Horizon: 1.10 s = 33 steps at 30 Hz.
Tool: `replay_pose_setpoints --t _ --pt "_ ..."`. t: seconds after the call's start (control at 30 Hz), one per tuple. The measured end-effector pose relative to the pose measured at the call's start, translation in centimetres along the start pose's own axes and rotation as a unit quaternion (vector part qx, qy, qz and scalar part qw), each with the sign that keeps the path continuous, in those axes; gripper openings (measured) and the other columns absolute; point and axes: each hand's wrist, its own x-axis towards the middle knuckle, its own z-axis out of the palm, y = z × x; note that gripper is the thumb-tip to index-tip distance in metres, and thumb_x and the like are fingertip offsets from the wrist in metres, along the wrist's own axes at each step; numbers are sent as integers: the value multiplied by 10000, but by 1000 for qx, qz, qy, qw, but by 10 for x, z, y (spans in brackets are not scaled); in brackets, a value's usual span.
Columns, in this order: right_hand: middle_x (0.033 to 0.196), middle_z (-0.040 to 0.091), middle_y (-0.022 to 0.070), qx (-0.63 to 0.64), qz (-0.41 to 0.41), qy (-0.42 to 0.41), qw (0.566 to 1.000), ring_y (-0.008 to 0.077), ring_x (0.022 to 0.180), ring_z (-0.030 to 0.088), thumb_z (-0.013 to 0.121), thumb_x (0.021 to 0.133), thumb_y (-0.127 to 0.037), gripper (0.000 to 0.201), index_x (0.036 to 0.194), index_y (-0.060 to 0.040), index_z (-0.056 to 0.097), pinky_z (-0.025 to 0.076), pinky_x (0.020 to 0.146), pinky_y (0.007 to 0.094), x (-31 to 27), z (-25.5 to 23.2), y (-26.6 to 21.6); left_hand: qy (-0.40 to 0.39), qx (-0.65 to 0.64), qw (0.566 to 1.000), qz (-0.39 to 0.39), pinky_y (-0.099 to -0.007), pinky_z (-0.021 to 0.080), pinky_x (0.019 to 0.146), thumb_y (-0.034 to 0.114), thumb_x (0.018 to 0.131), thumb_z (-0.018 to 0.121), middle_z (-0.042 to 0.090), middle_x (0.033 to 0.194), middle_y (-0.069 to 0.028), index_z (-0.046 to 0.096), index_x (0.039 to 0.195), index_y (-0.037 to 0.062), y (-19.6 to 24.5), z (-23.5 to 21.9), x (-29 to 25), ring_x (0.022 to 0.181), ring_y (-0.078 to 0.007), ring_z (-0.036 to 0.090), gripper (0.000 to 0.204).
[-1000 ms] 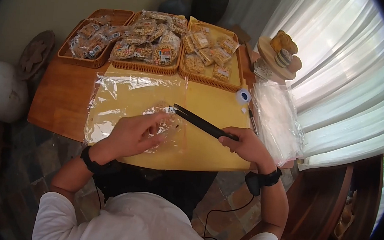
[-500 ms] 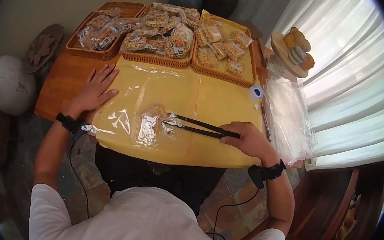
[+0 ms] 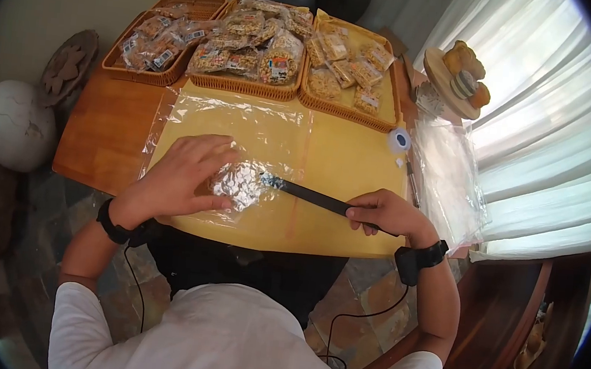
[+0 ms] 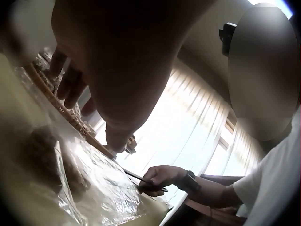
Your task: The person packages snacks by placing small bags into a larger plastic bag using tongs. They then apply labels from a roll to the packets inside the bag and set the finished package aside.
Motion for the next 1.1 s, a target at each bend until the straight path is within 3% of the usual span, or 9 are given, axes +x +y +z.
replay_pose_setpoints --t 0.1,0.17,0.33,0.57,0.7,0.77,0.9,1.0,1.1 --pt "873 754 -8 10 -20 -35 999 64 699 650 714 1081 -271 299 1197 -7 791 534 659 242 7 5 2 -23 36 992 -115 -444 585 892 563 931 776 733 1148 -134 719 1146 45 43 2 26 1079 -337 721 564" --pt "873 752 -8 -5 -24 -39 999 65 699 652 718 1079 -266 289 1187 -7 788 535 659 243 11 11 -4 49 64 994 -72 -396 587 645 534 934 756 730 883 -97 715 925 48 85 41 29 798 -278 742 487" --pt "863 748 -9 -5 -32 -24 999 63 701 653 750 1057 -226 250 1163 -2 784 536 661 240 18 19 0 -92 86 985 -116 -389 603 626 372 900 747 740 839 -142 751 925 40 93 103 46 768 -272 761 333" --pt "866 751 -4 4 -42 -20 999 65 703 641 757 1041 -142 204 1162 21 778 515 663 243 21 18 -1 44 117 992 -33 -361 587 615 174 885 712 699 853 -83 704 856 74 84 112 29 831 -222 739 104" --pt "867 752 -4 -9 -45 -34 998 65 699 633 757 1041 -139 204 1163 24 778 514 662 244 28 16 -10 46 24 997 58 -349 585 784 183 910 744 681 978 -79 676 924 66 77 77 24 945 -235 711 136" --pt "850 750 -13 -27 -56 -29 998 59 703 644 774 1038 -223 231 1136 -15 793 525 664 237 31 14 -8 109 -97 983 112 -439 551 985 251 917 793 700 1254 -140 712 1119 66 42 53 11 1184 -318 692 286" --pt "847 749 -13 -43 -43 -7 998 62 704 650 771 1040 -241 241 1124 -16 793 528 664 241 24 5 -10 -22 -83 995 -50 -536 321 1293 516 828 882 455 1695 -179 565 1559 90 -58 -13 -48 1591 -372 402 903" --pt "874 754 -18 -39 -43 -30 998 58 705 637 760 1039 -167 221 1170 10 783 524 673 239 24 6 -13 -149 -6 987 -56 -596 187 1334 672 814 835 355 1751 -186 443 1657 103 -65 -17 -67 1650 -367 283 1090" --pt "883 762 -12 -22 -38 -35 998 60 706 638 759 1042 -170 233 1184 13 781 530 672 242 24 14 -15 -137 -6 990 -27 -633 113 1334 766 851 744 309 1768 -195 360 1700 105 -56 13 -66 1658 -374 254 1143"
